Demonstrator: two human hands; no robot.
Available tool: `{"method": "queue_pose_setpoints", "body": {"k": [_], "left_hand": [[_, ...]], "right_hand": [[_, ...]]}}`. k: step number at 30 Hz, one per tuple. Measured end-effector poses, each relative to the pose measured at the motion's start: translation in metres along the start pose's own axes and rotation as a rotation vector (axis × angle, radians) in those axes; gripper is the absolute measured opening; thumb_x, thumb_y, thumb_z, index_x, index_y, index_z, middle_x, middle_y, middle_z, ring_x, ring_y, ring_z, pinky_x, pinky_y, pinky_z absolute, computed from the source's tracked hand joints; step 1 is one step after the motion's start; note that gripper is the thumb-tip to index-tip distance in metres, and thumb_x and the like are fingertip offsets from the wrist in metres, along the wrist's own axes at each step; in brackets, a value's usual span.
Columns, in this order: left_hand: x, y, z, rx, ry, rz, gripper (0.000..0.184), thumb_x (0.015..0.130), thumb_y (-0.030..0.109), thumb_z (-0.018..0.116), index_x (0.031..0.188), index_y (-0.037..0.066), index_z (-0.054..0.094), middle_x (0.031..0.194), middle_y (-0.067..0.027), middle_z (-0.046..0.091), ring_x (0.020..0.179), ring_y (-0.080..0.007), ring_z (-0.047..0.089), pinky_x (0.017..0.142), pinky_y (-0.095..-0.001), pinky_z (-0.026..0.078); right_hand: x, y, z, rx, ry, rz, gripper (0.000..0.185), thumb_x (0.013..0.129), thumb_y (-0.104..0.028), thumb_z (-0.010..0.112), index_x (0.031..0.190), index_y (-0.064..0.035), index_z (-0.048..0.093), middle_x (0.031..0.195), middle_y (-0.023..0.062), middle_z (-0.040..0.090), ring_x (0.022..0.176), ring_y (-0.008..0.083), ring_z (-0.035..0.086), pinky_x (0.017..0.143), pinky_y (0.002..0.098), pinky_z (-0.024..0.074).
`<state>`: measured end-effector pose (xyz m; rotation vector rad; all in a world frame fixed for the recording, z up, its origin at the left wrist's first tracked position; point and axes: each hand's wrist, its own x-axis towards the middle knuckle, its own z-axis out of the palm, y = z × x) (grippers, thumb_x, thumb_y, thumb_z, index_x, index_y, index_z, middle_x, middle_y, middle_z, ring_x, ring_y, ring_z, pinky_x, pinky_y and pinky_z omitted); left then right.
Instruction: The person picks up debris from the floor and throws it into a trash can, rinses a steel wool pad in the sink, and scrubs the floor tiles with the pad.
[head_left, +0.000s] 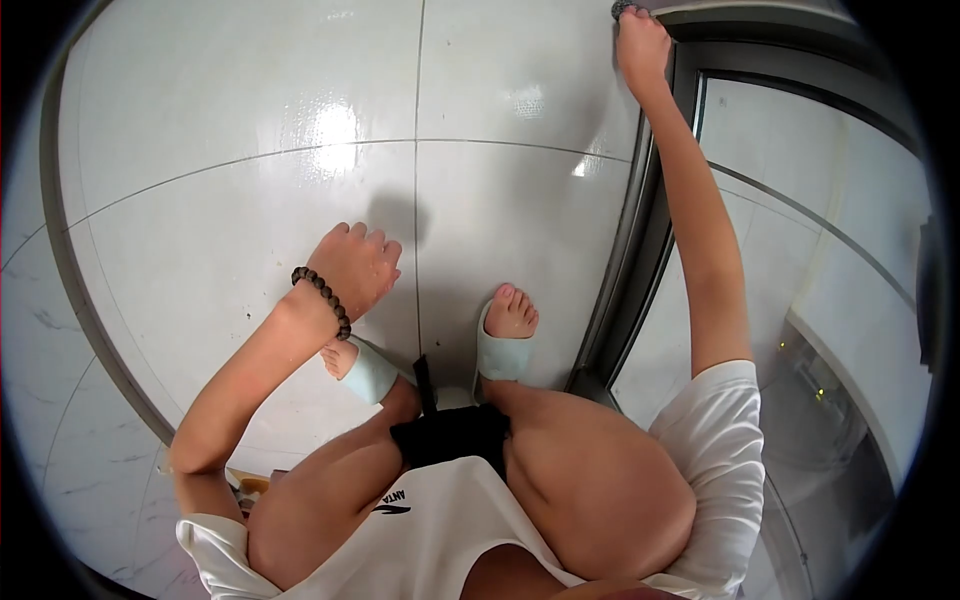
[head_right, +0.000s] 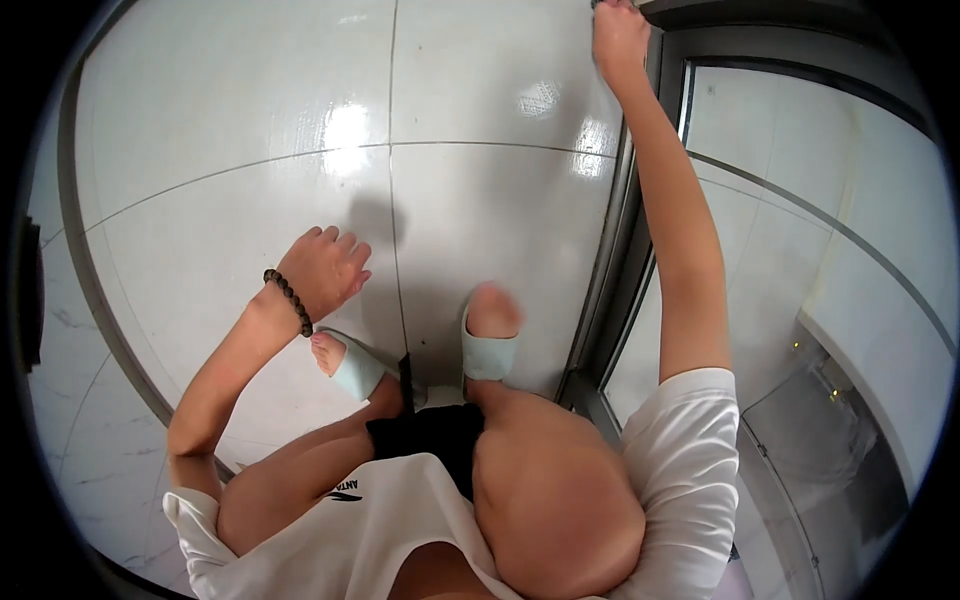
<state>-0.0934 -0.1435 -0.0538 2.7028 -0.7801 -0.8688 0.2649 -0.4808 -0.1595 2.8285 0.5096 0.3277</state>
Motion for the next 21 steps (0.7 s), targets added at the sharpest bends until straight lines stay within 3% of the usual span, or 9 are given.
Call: {"method": "queue_pose_setpoints", "body": {"k": [4, 11, 13, 16, 18, 20, 21], "left_hand": [[0.0, -0.002, 0.0, 0.014, 0.053, 0.037, 0.02, 0.092, 0.025, 0.065, 0.088, 0.006, 0.062, 0.079, -0.0074, 0.061, 0.079, -0.0238, 0.06, 0.072, -0.0368, 0.049], [0.001, 0.001, -0.005, 0.039, 0.056, 0.039, 0.02, 0.092, 0.025, 0.065, 0.088, 0.007, 0.062, 0.08, -0.0074, 0.061, 0.079, -0.024, 0.06, 0.072, -0.0367, 0.048], [0.002, -0.001, -0.003, 0.027, 0.053, 0.037, 0.019, 0.092, 0.025, 0.065, 0.087, 0.007, 0.061, 0.08, -0.0073, 0.061, 0.078, -0.0241, 0.06, 0.072, -0.0366, 0.048], [0.002, -0.002, 0.0, 0.016, 0.097, 0.048, 0.019, 0.092, 0.024, 0.066, 0.087, 0.006, 0.062, 0.079, -0.0072, 0.061, 0.078, -0.0242, 0.06, 0.072, -0.0365, 0.048], [0.001, -0.001, -0.001, 0.016, 0.093, 0.044, 0.019, 0.091, 0.024, 0.066, 0.088, 0.006, 0.062, 0.079, -0.0072, 0.061, 0.078, -0.0242, 0.06, 0.072, -0.0365, 0.048], [0.001, -0.001, -0.002, 0.017, 0.084, 0.036, 0.018, 0.091, 0.023, 0.066, 0.088, 0.006, 0.062, 0.079, -0.0072, 0.062, 0.078, -0.0243, 0.06, 0.072, -0.0365, 0.048], [0.001, -0.001, -0.002, 0.005, 0.081, 0.034, 0.018, 0.091, 0.023, 0.066, 0.088, 0.006, 0.062, 0.079, -0.0073, 0.062, 0.078, -0.0243, 0.06, 0.072, -0.0365, 0.048]], "right_hand": [[0.009, -0.014, -0.026, -0.245, -0.141, -0.048, 0.017, 0.086, -0.006, 0.064, 0.095, 0.0068, 0.072, 0.101, 0.0238, 0.07, 0.098, 0.0344, 0.07, 0.08, 0.0416, 0.0567], [0.002, -0.024, -0.051, -0.133, -0.267, 0.025, 0.015, 0.084, -0.006, 0.069, 0.095, -0.0003, 0.076, 0.107, 0.0212, 0.071, 0.104, 0.0337, 0.068, 0.087, 0.0405, 0.0564], [-0.021, -0.026, -0.037, -0.138, -0.165, -0.007, 0.019, 0.08, -0.007, 0.062, 0.098, -0.0055, 0.07, 0.093, 0.0137, 0.072, 0.094, 0.0358, 0.068, 0.069, 0.0437, 0.0585], [-0.054, -0.03, -0.031, -0.158, -0.092, 0.021, 0.016, 0.08, -0.008, 0.063, 0.094, -0.0072, 0.072, 0.086, 0.0134, 0.072, 0.092, 0.0354, 0.068, 0.066, 0.0434, 0.058], [-0.063, -0.019, -0.019, -0.199, -0.058, 0.044, 0.017, 0.082, -0.011, 0.064, 0.097, -0.0081, 0.071, 0.088, 0.013, 0.072, 0.087, 0.0342, 0.066, 0.069, 0.0441, 0.0567], [-0.068, -0.007, -0.009, 0.033, 0.252, 0.066, 0.019, 0.081, -0.012, 0.068, 0.099, -0.0079, 0.073, 0.086, 0.0137, 0.072, 0.085, 0.0332, 0.062, 0.074, 0.0429, 0.0528], [-0.07, -0.003, -0.002, 0.132, 0.346, 0.048, 0.025, 0.084, -0.015, 0.068, 0.107, -0.0081, 0.07, 0.093, 0.0138, 0.068, 0.086, 0.035, 0.06, 0.077, 0.0441, 0.0503]]}}
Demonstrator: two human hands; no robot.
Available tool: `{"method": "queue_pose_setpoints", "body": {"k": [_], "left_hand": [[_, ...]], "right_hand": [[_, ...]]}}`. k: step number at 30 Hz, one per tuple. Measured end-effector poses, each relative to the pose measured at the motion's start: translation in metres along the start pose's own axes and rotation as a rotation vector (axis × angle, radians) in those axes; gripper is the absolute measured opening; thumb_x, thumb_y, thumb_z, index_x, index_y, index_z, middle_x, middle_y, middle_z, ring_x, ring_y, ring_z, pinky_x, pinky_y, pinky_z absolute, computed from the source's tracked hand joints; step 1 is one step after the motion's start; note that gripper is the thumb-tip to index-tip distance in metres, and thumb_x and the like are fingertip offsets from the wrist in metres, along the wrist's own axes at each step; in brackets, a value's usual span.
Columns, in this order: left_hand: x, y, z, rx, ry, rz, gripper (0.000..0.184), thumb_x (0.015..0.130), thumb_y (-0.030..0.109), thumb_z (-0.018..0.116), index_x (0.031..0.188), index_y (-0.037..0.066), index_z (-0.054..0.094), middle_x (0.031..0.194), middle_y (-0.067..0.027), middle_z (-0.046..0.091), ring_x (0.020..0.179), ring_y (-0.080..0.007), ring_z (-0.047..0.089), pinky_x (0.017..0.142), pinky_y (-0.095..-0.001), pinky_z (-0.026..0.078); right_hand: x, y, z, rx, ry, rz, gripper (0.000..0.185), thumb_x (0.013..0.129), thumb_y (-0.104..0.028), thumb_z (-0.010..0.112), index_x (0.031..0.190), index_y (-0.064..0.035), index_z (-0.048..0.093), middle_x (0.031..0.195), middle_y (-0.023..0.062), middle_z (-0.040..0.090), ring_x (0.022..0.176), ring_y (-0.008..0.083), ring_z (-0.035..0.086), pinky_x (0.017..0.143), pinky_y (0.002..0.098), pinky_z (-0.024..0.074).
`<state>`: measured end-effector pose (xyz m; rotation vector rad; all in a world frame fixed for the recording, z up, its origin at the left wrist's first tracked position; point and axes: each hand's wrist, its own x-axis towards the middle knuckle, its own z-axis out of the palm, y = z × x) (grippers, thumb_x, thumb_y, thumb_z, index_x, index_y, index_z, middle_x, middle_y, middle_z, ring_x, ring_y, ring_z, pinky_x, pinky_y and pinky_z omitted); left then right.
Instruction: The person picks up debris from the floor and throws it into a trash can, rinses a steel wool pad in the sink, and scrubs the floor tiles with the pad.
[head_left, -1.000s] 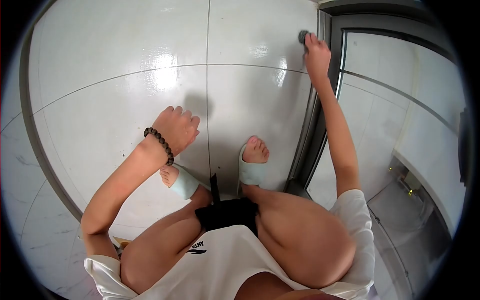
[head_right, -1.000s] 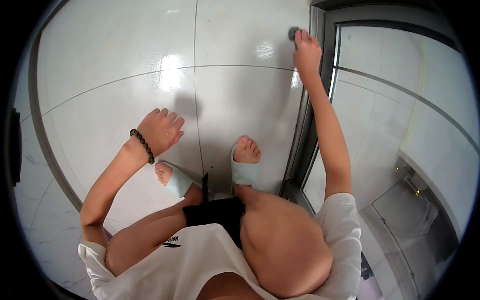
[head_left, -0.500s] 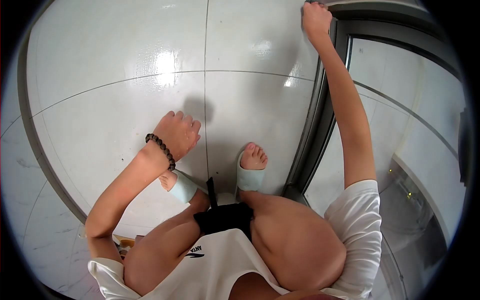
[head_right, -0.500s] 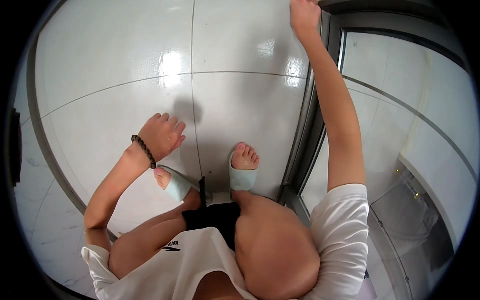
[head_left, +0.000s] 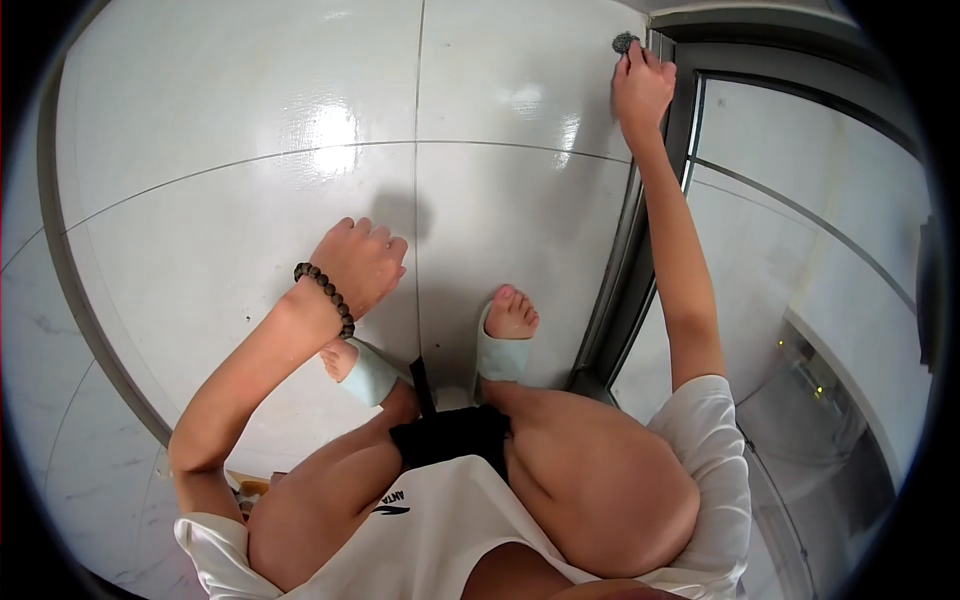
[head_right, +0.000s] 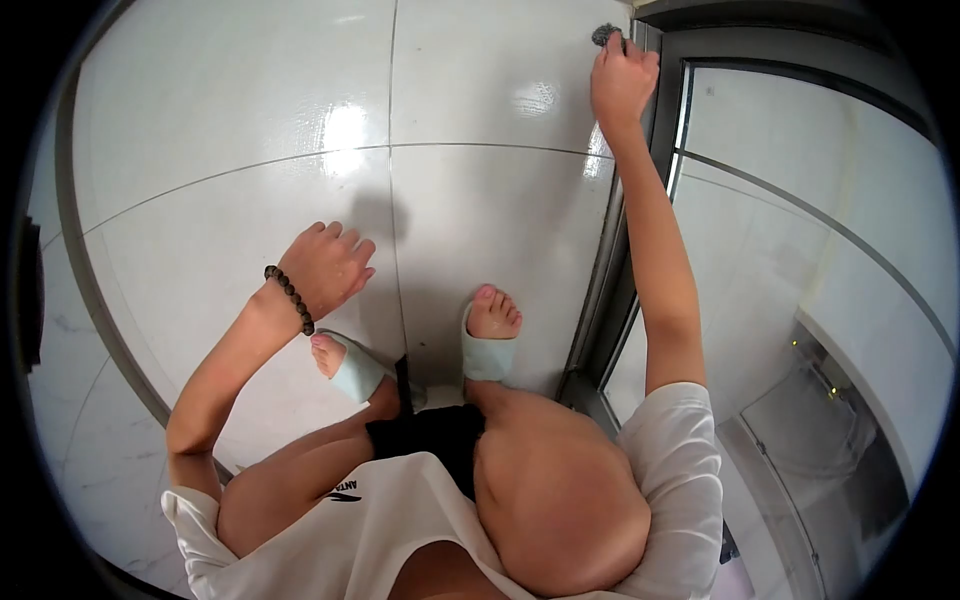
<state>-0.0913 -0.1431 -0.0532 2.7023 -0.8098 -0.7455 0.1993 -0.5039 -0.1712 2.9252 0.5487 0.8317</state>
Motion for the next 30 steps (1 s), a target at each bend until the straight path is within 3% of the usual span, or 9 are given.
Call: {"method": "queue_pose_setpoints", "body": {"k": [4, 6, 10, 12, 16, 19, 24, 27, 30], "left_hand": [[0.001, -0.001, 0.0, -0.008, -0.018, -0.01, 0.018, 0.091, 0.023, 0.066, 0.088, 0.006, 0.062, 0.079, -0.0075, 0.062, 0.078, -0.0243, 0.06, 0.072, -0.0366, 0.049], [0.001, -0.002, 0.001, -0.015, -0.024, -0.012, 0.018, 0.091, 0.023, 0.066, 0.088, 0.006, 0.062, 0.08, -0.0076, 0.062, 0.078, -0.0243, 0.06, 0.072, -0.0366, 0.049], [0.001, -0.002, 0.0, 0.014, -0.057, -0.018, 0.018, 0.092, 0.024, 0.066, 0.089, 0.006, 0.062, 0.081, -0.0077, 0.062, 0.079, -0.0244, 0.061, 0.072, -0.0367, 0.049], [0.001, -0.002, 0.003, -0.006, -0.048, -0.019, 0.018, 0.092, 0.024, 0.065, 0.089, 0.006, 0.062, 0.081, -0.0078, 0.062, 0.08, -0.0245, 0.061, 0.072, -0.0368, 0.049], [0.002, -0.003, 0.004, 0.023, -0.071, -0.01, 0.023, 0.094, 0.03, 0.063, 0.089, 0.007, 0.066, 0.082, -0.0058, 0.064, 0.081, -0.0213, 0.062, 0.072, -0.0349, 0.049], [0.001, -0.002, 0.005, -0.025, -0.021, -0.018, 0.019, 0.092, 0.026, 0.065, 0.089, 0.007, 0.063, 0.083, -0.008, 0.063, 0.081, -0.0246, 0.062, 0.073, -0.0369, 0.049], [-0.001, -0.004, 0.008, -0.025, -0.046, -0.043, 0.02, 0.092, 0.026, 0.065, 0.089, 0.006, 0.063, 0.083, -0.0079, 0.063, 0.081, -0.0246, 0.062, 0.074, -0.0371, 0.05], [-0.002, -0.004, 0.008, -0.018, -0.084, -0.057, 0.02, 0.093, 0.026, 0.064, 0.089, 0.006, 0.063, 0.082, -0.0079, 0.062, 0.081, -0.0245, 0.062, 0.074, -0.0372, 0.05], [-0.003, -0.005, 0.01, -0.007, -0.083, -0.051, 0.021, 0.094, 0.026, 0.064, 0.089, 0.006, 0.063, 0.082, -0.0078, 0.062, 0.081, -0.0241, 0.061, 0.074, -0.037, 0.05]], "right_hand": [[0.004, -0.004, -0.003, 0.023, 0.041, 0.007, 0.025, 0.084, -0.014, 0.067, 0.108, -0.007, 0.07, 0.105, 0.0156, 0.062, 0.088, 0.035, 0.058, 0.077, 0.0441, 0.0501], [0.011, -0.007, 0.0, -0.066, -0.092, 0.022, 0.028, 0.085, -0.015, 0.066, 0.111, -0.0042, 0.068, 0.113, 0.0182, 0.057, 0.09, 0.036, 0.058, 0.076, 0.0453, 0.0511], [0.036, -0.004, 0.026, -0.161, -0.18, 0.121, 0.026, 0.085, -0.017, 0.066, 0.105, -0.0004, 0.07, 0.11, 0.02, 0.058, 0.094, 0.0385, 0.059, 0.078, 0.0476, 0.0532], [0.048, 0.008, 0.042, -0.053, -0.193, 0.141, 0.025, 0.086, -0.019, 0.065, 0.096, 0.0038, 0.071, 0.11, 0.0232, 0.058, 0.099, 0.0416, 0.06, 0.081, 0.05, 0.0544], [0.058, 0.003, 0.036, 0.05, -0.181, 0.235, 0.024, 0.087, -0.022, 0.067, 0.093, -0.0006, 0.075, 0.107, 0.0264, 0.061, 0.094, 0.0458, 0.063, 0.081, 0.0483, 0.056], [0.043, -0.003, 0.017, 0.071, -0.276, 0.289, 0.026, 0.086, -0.016, 0.062, 0.092, 0.0082, 0.071, 0.112, 0.0284, 0.058, 0.103, 0.0438, 0.059, 0.086, 0.0508, 0.053], [0.005, -0.012, 0.003, -0.048, -0.163, 0.162, 0.023, 0.083, -0.012, 0.06, 0.088, 0.0087, 0.069, 0.102, 0.0253, 0.059, 0.096, 0.0414, 0.056, 0.084, 0.0487, 0.0477], [0.008, 0.019, 0.028, 0.013, -0.133, -0.002, 0.023, 0.083, -0.013, 0.06, 0.086, 0.0087, 0.068, 0.099, 0.0241, 0.058, 0.093, 0.0395, 0.055, 0.081, 0.0485, 0.0472], [0.027, 0.028, 0.035, 0.118, -0.111, -0.034, 0.024, 0.082, -0.013, 0.06, 0.086, 0.0087, 0.068, 0.1, 0.0245, 0.058, 0.093, 0.0397, 0.055, 0.082, 0.0484, 0.0473]]}}
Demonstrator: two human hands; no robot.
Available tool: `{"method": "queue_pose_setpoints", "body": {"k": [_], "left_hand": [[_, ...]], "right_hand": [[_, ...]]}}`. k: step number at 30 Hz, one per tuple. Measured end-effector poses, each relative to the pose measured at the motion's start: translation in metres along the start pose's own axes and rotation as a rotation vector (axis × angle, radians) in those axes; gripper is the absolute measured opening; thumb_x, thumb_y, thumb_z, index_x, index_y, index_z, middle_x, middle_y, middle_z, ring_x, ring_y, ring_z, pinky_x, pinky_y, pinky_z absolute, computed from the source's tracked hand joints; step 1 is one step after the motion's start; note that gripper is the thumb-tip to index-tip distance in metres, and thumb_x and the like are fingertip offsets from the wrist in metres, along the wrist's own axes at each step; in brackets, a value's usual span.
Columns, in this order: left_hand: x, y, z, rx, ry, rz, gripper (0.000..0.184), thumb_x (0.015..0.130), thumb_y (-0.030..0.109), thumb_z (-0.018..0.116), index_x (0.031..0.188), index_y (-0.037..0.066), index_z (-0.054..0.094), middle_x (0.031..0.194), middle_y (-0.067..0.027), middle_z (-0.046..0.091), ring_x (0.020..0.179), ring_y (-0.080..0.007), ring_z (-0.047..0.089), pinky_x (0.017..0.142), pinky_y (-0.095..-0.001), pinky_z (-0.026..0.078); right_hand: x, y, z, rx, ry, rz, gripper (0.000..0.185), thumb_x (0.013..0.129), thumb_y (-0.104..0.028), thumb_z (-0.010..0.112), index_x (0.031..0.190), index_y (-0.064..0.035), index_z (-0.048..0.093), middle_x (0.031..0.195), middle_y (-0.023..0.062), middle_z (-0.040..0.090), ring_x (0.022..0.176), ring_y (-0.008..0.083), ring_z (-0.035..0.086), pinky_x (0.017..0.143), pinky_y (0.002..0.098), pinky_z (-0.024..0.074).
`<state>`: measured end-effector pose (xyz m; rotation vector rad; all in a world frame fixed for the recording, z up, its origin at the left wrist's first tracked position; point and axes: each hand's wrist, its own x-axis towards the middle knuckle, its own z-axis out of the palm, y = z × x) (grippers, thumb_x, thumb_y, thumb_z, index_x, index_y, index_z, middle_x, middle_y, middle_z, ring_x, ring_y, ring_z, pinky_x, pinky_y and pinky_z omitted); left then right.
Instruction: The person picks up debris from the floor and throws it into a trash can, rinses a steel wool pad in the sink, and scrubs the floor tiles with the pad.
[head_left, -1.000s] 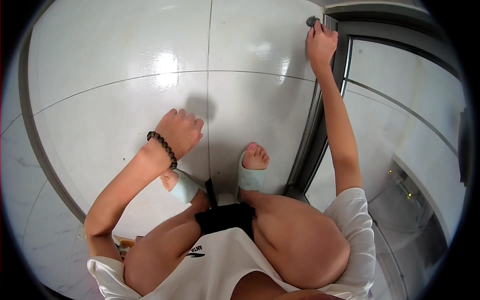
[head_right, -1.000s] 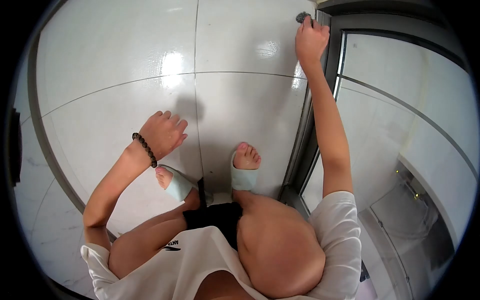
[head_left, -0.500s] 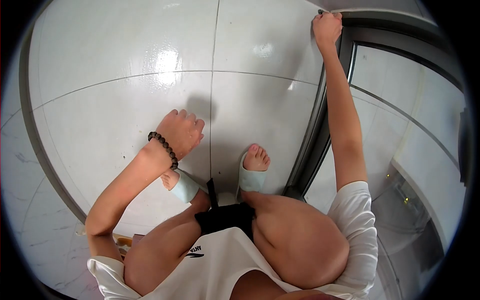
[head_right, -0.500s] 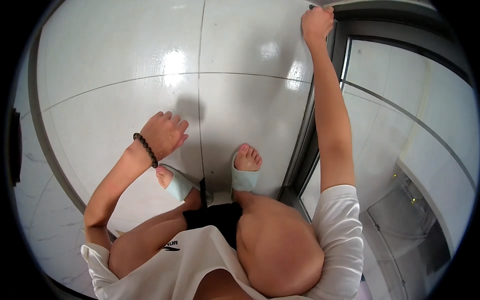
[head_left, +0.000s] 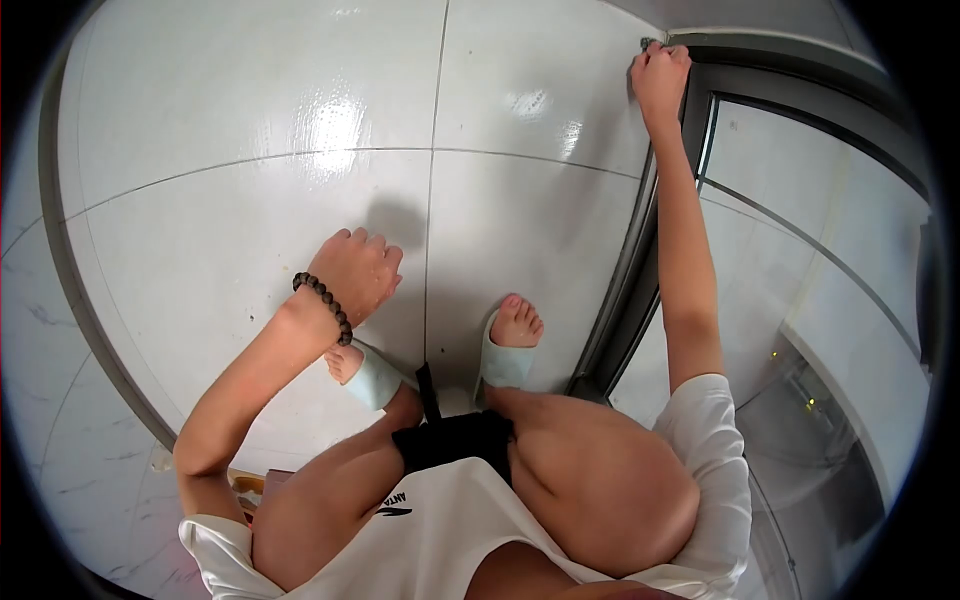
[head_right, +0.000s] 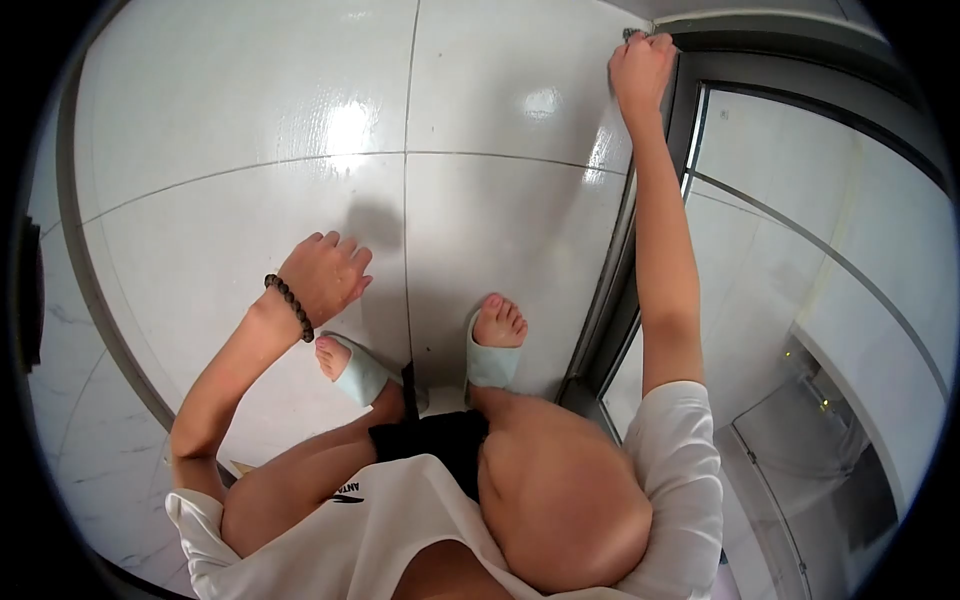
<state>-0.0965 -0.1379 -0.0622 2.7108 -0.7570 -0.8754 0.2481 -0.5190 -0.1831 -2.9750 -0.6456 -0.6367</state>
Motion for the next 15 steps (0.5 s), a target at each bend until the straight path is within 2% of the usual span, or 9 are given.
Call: {"method": "queue_pose_setpoints", "body": {"k": [1, 3, 4, 6, 10, 12, 15], "left_hand": [[0.0, 0.001, 0.001, 0.004, 0.016, 0.007, 0.021, 0.094, 0.026, 0.064, 0.089, 0.006, 0.063, 0.082, -0.0077, 0.062, 0.081, -0.0239, 0.061, 0.073, -0.0368, 0.05], [-0.001, 0.005, -0.003, 0.011, 0.018, 0.01, 0.021, 0.093, 0.026, 0.064, 0.088, 0.006, 0.063, 0.082, -0.0076, 0.062, 0.08, -0.0238, 0.061, 0.073, -0.0365, 0.05], [-0.001, 0.006, -0.005, 0.021, 0.023, 0.009, 0.021, 0.093, 0.026, 0.065, 0.088, 0.006, 0.063, 0.082, -0.0075, 0.062, 0.08, -0.0238, 0.061, 0.073, -0.0361, 0.05], [0.0, 0.007, -0.007, 0.015, 0.062, 0.025, 0.02, 0.093, 0.025, 0.065, 0.088, 0.006, 0.063, 0.081, -0.0074, 0.062, 0.08, -0.0238, 0.061, 0.073, -0.036, 0.05], [-0.001, 0.013, -0.009, 0.035, 0.097, 0.051, 0.019, 0.091, 0.024, 0.066, 0.088, 0.006, 0.063, 0.081, -0.0072, 0.062, 0.08, -0.0235, 0.061, 0.073, -0.0355, 0.05], [-0.002, 0.012, -0.003, 0.049, 0.106, 0.062, 0.019, 0.091, 0.025, 0.066, 0.088, 0.006, 0.063, 0.081, -0.0071, 0.062, 0.079, -0.0232, 0.061, 0.072, -0.0356, 0.049], [-0.003, 0.012, 0.005, 0.066, 0.135, 0.08, 0.019, 0.09, 0.025, 0.067, 0.087, 0.006, 0.063, 0.081, -0.0068, 0.062, 0.078, -0.0226, 0.061, 0.07, -0.0358, 0.049]], "right_hand": [[0.01, -0.001, 0.001, -0.001, 0.001, 0.002, 0.024, 0.082, -0.013, 0.06, 0.086, 0.0087, 0.068, 0.1, 0.0245, 0.058, 0.093, 0.0397, 0.055, 0.082, 0.0484, 0.0473], [0.026, -0.011, 0.002, -0.043, -0.017, 0.187, 0.022, 0.082, -0.013, 0.061, 0.085, 0.008, 0.068, 0.1, 0.0241, 0.059, 0.097, 0.0403, 0.055, 0.084, 0.0479, 0.0476], [0.034, -0.015, 0.005, -0.046, -0.011, 0.186, 0.022, 0.082, -0.013, 0.061, 0.085, 0.008, 0.068, 0.1, 0.0241, 0.059, 0.097, 0.0403, 0.055, 0.084, 0.0479, 0.0476], [0.043, -0.021, 0.006, -0.161, 0.017, 0.271, 0.025, 0.083, -0.013, 0.062, 0.092, 0.0074, 0.072, 0.102, 0.0287, 0.061, 0.099, 0.0442, 0.06, 0.086, 0.0509, 0.0516], [0.028, -0.028, -0.013, -0.08, 0.05, 0.289, 0.026, 0.083, -0.012, 0.06, 0.096, 0.0073, 0.071, 0.103, 0.0281, 0.062, 0.099, 0.0443, 0.059, 0.09, 0.0503, 0.0494], [-0.005, -0.033, -0.023, -0.119, 0.003, 0.156, 0.029, 0.083, -0.011, 0.061, 0.105, 0.0074, 0.069, 0.112, 0.026, 0.057, 0.106, 0.0393, 0.052, 0.091, 0.0461, 0.0457], [-0.075, -0.076, -0.05, 0.057, 0.116, 0.14, 0.041, 0.083, 0.0, 0.06, 0.124, 0.004, 0.064, 0.119, 0.0235, 0.054, 0.11, 0.0392, 0.05, 0.095, 0.0469, 0.0449]]}}
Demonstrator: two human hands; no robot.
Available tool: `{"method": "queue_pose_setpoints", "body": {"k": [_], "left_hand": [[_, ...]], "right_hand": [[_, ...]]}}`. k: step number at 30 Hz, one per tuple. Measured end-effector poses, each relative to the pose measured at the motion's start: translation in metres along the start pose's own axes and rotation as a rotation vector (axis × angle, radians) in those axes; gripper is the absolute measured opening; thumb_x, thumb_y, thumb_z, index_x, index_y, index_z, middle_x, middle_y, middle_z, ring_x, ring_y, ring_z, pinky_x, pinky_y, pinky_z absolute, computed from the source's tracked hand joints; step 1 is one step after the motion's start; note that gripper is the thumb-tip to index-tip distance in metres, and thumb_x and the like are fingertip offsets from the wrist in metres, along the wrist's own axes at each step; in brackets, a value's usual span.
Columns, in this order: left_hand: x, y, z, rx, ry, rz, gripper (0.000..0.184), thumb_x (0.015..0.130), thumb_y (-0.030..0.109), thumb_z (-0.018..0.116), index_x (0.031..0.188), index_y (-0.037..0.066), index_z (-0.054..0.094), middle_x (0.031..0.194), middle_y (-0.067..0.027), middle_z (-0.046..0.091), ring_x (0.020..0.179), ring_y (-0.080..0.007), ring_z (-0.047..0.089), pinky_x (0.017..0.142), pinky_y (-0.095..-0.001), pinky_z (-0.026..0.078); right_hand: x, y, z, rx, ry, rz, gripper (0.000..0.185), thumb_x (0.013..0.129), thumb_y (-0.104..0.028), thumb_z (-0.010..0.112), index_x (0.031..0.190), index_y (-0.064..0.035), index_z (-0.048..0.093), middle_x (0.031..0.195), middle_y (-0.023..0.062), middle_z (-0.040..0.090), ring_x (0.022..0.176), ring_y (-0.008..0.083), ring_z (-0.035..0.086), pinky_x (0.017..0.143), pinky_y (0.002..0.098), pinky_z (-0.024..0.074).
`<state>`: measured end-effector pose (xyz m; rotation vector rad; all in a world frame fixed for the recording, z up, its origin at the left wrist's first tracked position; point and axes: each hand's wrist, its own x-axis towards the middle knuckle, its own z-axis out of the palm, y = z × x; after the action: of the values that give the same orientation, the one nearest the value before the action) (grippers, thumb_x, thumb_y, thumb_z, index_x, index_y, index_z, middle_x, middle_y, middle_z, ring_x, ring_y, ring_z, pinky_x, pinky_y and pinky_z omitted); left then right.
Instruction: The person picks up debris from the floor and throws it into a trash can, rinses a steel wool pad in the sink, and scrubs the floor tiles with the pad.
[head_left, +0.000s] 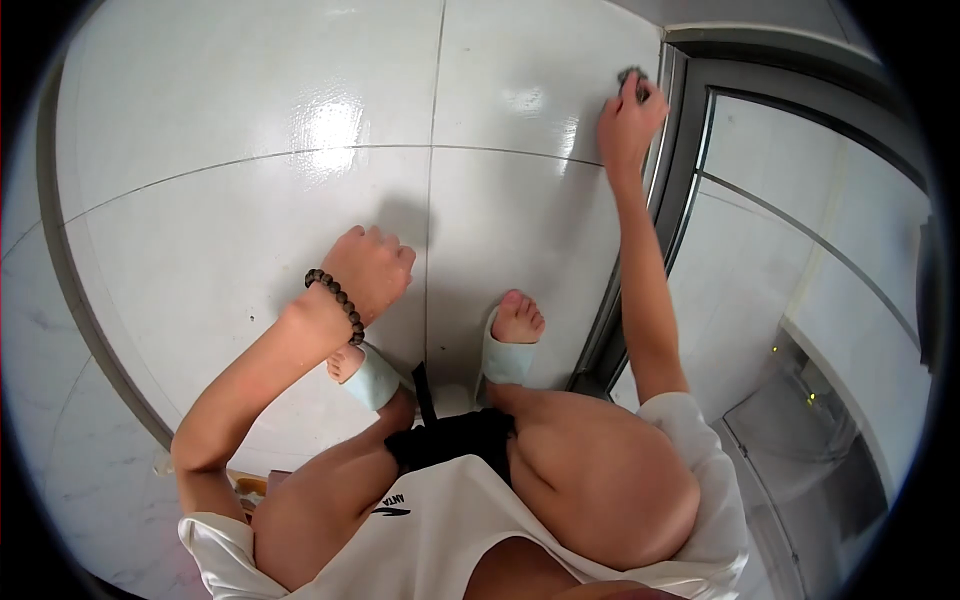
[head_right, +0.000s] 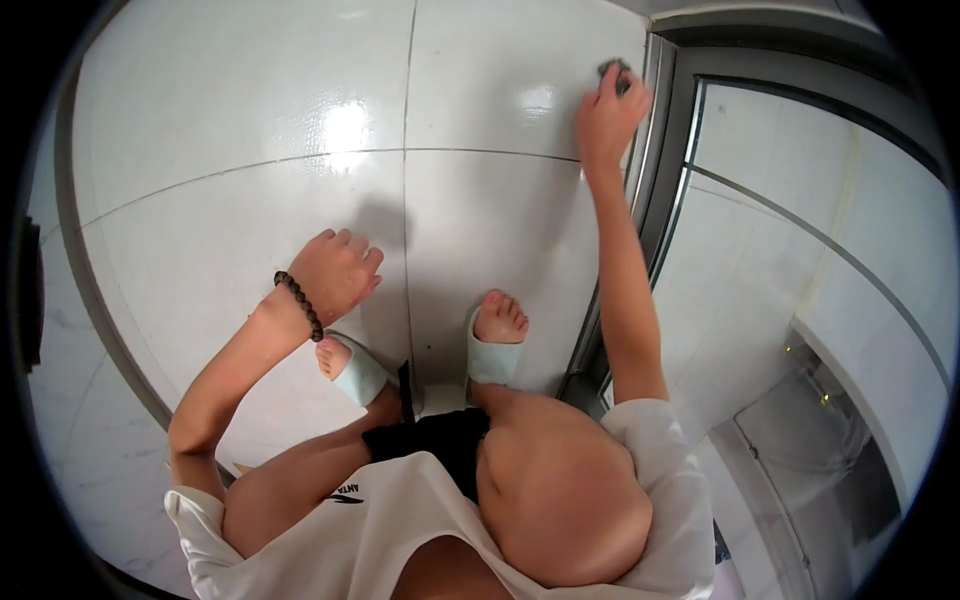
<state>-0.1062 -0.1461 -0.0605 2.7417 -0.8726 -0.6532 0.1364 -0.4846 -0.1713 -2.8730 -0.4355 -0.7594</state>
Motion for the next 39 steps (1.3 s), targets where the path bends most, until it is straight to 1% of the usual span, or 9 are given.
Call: {"method": "queue_pose_setpoints", "body": {"k": [6, 11, 13, 21, 24, 27, 30, 37, 39], "left_hand": [[0.0, 0.006, 0.002, 0.025, -0.089, -0.02, 0.02, 0.09, 0.026, 0.067, 0.084, 0.007, 0.064, 0.077, -0.0053, 0.061, 0.078, -0.0226, 0.061, 0.069, -0.0347, 0.048], [0.002, 0.008, 0.008, 0.039, -0.167, -0.042, 0.019, 0.091, 0.026, 0.066, 0.086, 0.008, 0.065, 0.077, -0.0048, 0.061, 0.077, -0.0215, 0.061, 0.069, -0.0337, 0.048], [0.0, 0.009, 0.013, -0.036, -0.041, 0.003, 0.019, 0.091, 0.027, 0.066, 0.087, 0.008, 0.065, 0.077, -0.0046, 0.062, 0.077, -0.0211, 0.062, 0.069, -0.0335, 0.048], [0.002, 0.021, 0.026, -0.077, -0.064, -0.124, 0.018, 0.091, 0.026, 0.065, 0.088, 0.008, 0.065, 0.079, -0.0055, 0.065, 0.08, -0.0226, 0.063, 0.071, -0.034, 0.049], [0.007, 0.03, 0.033, -0.14, 0.006, -0.148, 0.017, 0.09, 0.026, 0.065, 0.088, 0.009, 0.066, 0.081, -0.0063, 0.066, 0.081, -0.023, 0.064, 0.072, -0.0342, 0.05], [0.013, 0.045, 0.045, -0.194, 0.045, -0.174, 0.017, 0.09, 0.026, 0.065, 0.088, 0.009, 0.066, 0.084, -0.0074, 0.067, 0.084, -0.0239, 0.065, 0.073, -0.0346, 0.051], [0.014, 0.05, 0.05, -0.21, 0.001, -0.219, 0.017, 0.09, 0.025, 0.065, 0.089, 0.008, 0.066, 0.087, -0.0081, 0.068, 0.087, -0.0248, 0.066, 0.075, -0.0356, 0.051], [0.02, 0.059, 0.048, -0.269, -0.235, -0.24, 0.015, 0.087, 0.019, 0.065, 0.097, 0.01, 0.07, 0.091, -0.0063, 0.07, 0.093, -0.0237, 0.066, 0.08, -0.0349, 0.048], [0.028, 0.065, 0.048, -0.291, -0.282, -0.251, 0.015, 0.088, 0.019, 0.064, 0.098, 0.01, 0.071, 0.094, -0.0059, 0.071, 0.094, -0.0236, 0.066, 0.082, -0.0351, 0.048]], "right_hand": [[-0.096, -0.06, -0.053, 0.304, -0.326, -0.039, 0.06, 0.076, 0.012, 0.059, 0.134, -0.0012, 0.059, 0.139, 0.0197, 0.051, 0.13, 0.041, 0.045, 0.11, 0.0472, 0.0405], [-0.114, -0.093, -0.048, 0.465, -0.488, -0.204, 0.064, 0.073, 0.008, 0.06, 0.136, -0.0052, 0.058, 0.151, 0.0142, 0.045, 0.137, 0.0394, 0.042, 0.114, 0.0478, 0.0374], [-0.103, -0.087, -0.034, 0.428, -0.48, -0.262, 0.064, 0.075, 0.005, 0.06, 0.138, -0.0078, 0.057, 0.154, 0.0123, 0.044, 0.14, 0.0371, 0.042, 0.117, 0.0504, 0.0336], [-0.078, -0.046, 0.037, 0.372, -0.233, -0.083, 0.062, 0.08, 0.007, 0.056, 0.141, 0.0017, 0.049, 0.146, 0.0206, 0.049, 0.137, 0.0415, 0.043, 0.115, 0.0455, 0.036], [-0.099, -0.118, -0.006, 0.528, -0.457, -0.251, 0.064, 0.079, 0.007, 0.056, 0.142, -0.0021, 0.049, 0.147, 0.0179, 0.049, 0.138, 0.0405, 0.043, 0.115, 0.0494, 0.0358], [-0.133, -0.165, -0.029, 0.763, -0.529, -0.464, 0.047, 0.078, 0.004, 0.06, 0.124, -0.0036, 0.065, 0.132, 0.0089, 0.062, 0.125, 0.036, 0.055, 0.108, 0.0465, 0.0468], [-0.134, -0.167, -0.024, 0.745, -0.511, -0.603, 0.042, 0.079, 0.003, 0.061, 0.12, -0.0035, 0.067, 0.131, 0.0071, 0.063, 0.123, 0.0348, 0.057, 0.107, 0.0447, 0.0481], [-0.037, -0.115, 0.033, 0.481, -0.307, -0.262, 0.048, 0.086, 0.008, 0.052, 0.133, 0.0002, 0.056, 0.132, 0.0194, 0.061, 0.124, 0.0381, 0.057, 0.105, 0.0443, 0.0466], [-0.049, -0.129, 0.037, 0.459, -0.313, -0.342, 0.049, 0.085, 0.009, 0.052, 0.133, 0.0003, 0.056, 0.133, 0.0194, 0.061, 0.125, 0.0379, 0.056, 0.105, 0.0445, 0.0465]]}}
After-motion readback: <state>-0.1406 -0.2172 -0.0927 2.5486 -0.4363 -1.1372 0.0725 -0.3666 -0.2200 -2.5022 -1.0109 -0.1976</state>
